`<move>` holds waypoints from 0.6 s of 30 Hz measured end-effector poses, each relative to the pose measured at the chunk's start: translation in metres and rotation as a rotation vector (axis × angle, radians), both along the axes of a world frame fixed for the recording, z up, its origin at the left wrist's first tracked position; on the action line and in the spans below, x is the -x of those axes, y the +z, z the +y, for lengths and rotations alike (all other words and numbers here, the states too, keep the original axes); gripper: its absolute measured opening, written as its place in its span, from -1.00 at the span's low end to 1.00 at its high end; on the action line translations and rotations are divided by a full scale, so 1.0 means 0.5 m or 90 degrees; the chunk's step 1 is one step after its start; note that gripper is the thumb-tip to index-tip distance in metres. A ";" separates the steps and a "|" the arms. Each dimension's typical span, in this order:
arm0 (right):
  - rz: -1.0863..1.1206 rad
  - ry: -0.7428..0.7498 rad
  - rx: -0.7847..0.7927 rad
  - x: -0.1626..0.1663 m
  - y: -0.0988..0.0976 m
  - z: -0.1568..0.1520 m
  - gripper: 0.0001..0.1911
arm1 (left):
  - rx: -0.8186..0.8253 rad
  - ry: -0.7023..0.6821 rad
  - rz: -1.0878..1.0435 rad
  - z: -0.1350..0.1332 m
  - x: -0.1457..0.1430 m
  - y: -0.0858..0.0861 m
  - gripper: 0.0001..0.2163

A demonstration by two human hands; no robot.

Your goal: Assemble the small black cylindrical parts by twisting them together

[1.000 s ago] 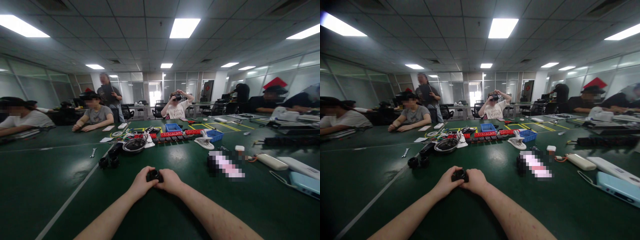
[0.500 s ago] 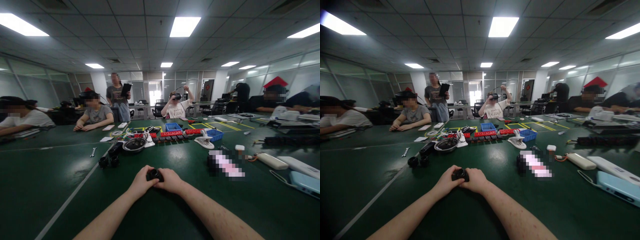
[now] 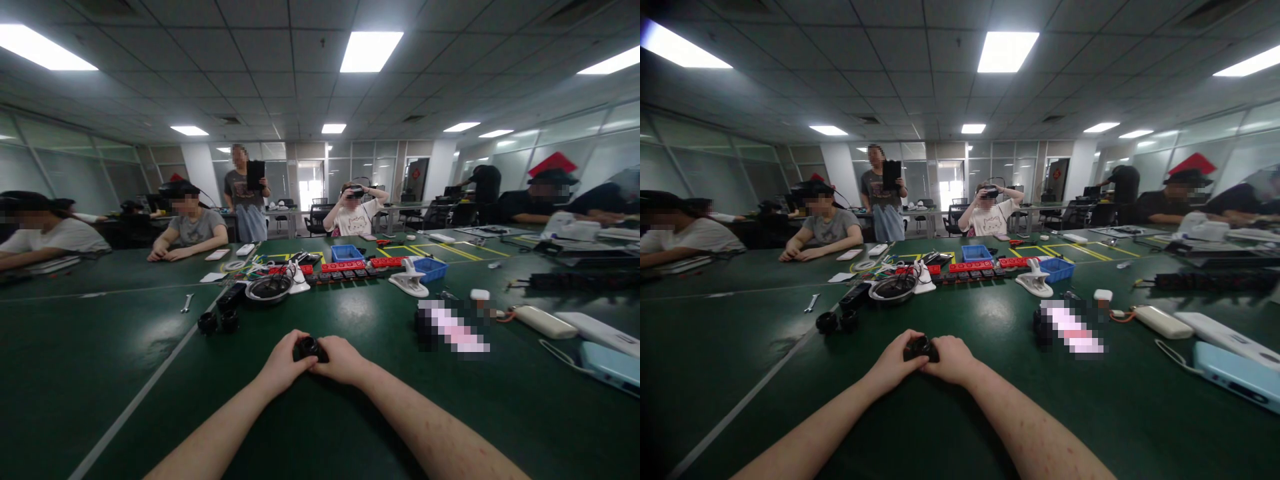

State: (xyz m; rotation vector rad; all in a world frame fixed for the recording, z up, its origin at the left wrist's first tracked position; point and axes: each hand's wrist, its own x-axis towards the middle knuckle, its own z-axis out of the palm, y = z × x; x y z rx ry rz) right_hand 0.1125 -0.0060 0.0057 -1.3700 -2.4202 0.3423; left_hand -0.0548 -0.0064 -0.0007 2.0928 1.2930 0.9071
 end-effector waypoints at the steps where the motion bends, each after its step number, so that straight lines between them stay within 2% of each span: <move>1: 0.003 0.001 0.002 0.000 0.000 0.000 -0.70 | -0.001 -0.002 0.001 0.000 0.000 0.000 -0.70; 8: 0.065 0.038 0.055 -0.013 -0.007 0.014 -0.71 | 0.019 -0.035 -0.008 -0.010 0.003 0.017 -0.65; 12: 0.089 -0.001 0.111 -0.010 -0.016 0.021 -0.71 | 0.021 -0.033 -0.007 -0.011 -0.001 0.018 -0.66; 16: 0.018 -0.114 0.025 0.010 -0.020 0.012 -0.67 | -0.004 0.075 0.011 -0.008 -0.013 0.004 -0.69; 18: -0.034 -0.138 -0.035 0.018 -0.020 0.006 -0.68 | -0.018 0.108 0.016 -0.008 -0.017 -0.002 -0.71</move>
